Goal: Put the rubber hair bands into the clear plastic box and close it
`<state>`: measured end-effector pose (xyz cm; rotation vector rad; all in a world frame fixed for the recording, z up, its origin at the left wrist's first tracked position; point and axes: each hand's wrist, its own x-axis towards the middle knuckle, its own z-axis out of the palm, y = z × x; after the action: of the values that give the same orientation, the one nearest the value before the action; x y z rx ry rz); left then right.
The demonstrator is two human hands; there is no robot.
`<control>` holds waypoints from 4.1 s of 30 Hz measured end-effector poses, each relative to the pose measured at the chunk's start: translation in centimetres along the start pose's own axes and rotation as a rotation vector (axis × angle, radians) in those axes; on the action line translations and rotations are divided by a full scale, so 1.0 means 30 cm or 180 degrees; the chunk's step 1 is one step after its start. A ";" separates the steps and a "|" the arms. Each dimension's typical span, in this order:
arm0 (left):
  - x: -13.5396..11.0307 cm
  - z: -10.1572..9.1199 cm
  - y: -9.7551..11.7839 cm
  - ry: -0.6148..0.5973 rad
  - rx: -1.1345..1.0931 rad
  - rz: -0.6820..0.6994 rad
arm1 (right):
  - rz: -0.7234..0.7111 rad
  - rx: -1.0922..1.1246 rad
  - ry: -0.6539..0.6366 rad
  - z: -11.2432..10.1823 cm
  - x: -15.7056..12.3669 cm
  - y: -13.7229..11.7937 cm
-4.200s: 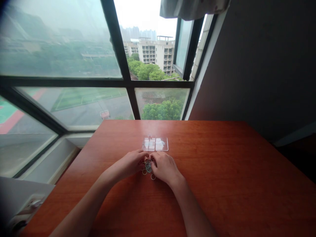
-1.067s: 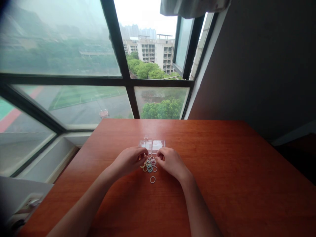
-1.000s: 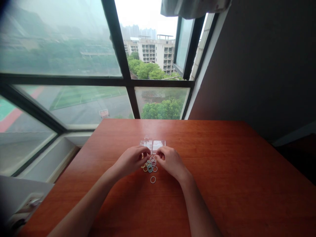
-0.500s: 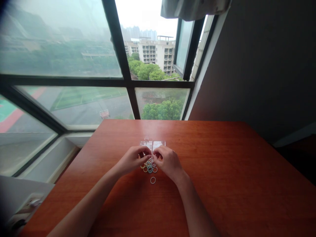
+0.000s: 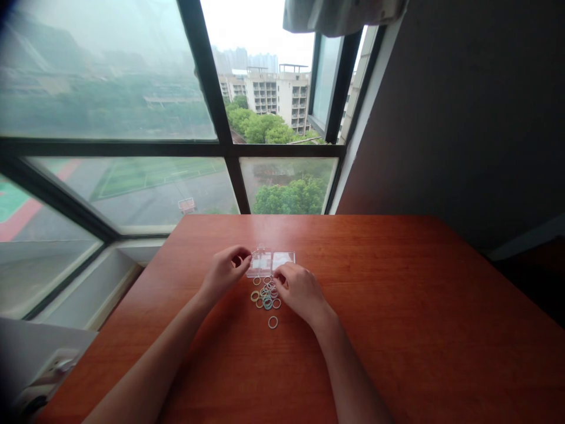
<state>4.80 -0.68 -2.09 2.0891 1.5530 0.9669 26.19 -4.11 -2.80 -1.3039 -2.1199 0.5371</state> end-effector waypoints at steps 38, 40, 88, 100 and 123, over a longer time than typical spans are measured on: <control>-0.026 0.006 0.096 -0.0963 -0.0950 0.0218 | 0.0176 0.0360 0.0242 -0.005 0.006 -0.015; -0.030 0.007 0.112 -0.1093 -0.1071 0.0213 | 0.0189 0.0424 0.0329 -0.006 0.008 -0.019; -0.024 0.009 0.065 -0.0493 -0.0389 0.0494 | 0.0559 0.0073 0.0168 0.025 0.010 -0.008; -0.026 0.012 0.080 -0.0782 -0.0673 0.0480 | 0.0391 0.0198 0.0370 0.022 0.007 -0.026; 0.008 0.024 -0.053 0.0203 0.0157 0.0042 | 0.0556 -0.0240 -0.1062 -0.027 -0.032 -0.016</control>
<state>4.26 0.14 -3.55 2.1239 1.6120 1.0191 26.75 -5.16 -2.15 -1.5407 -2.3230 0.8028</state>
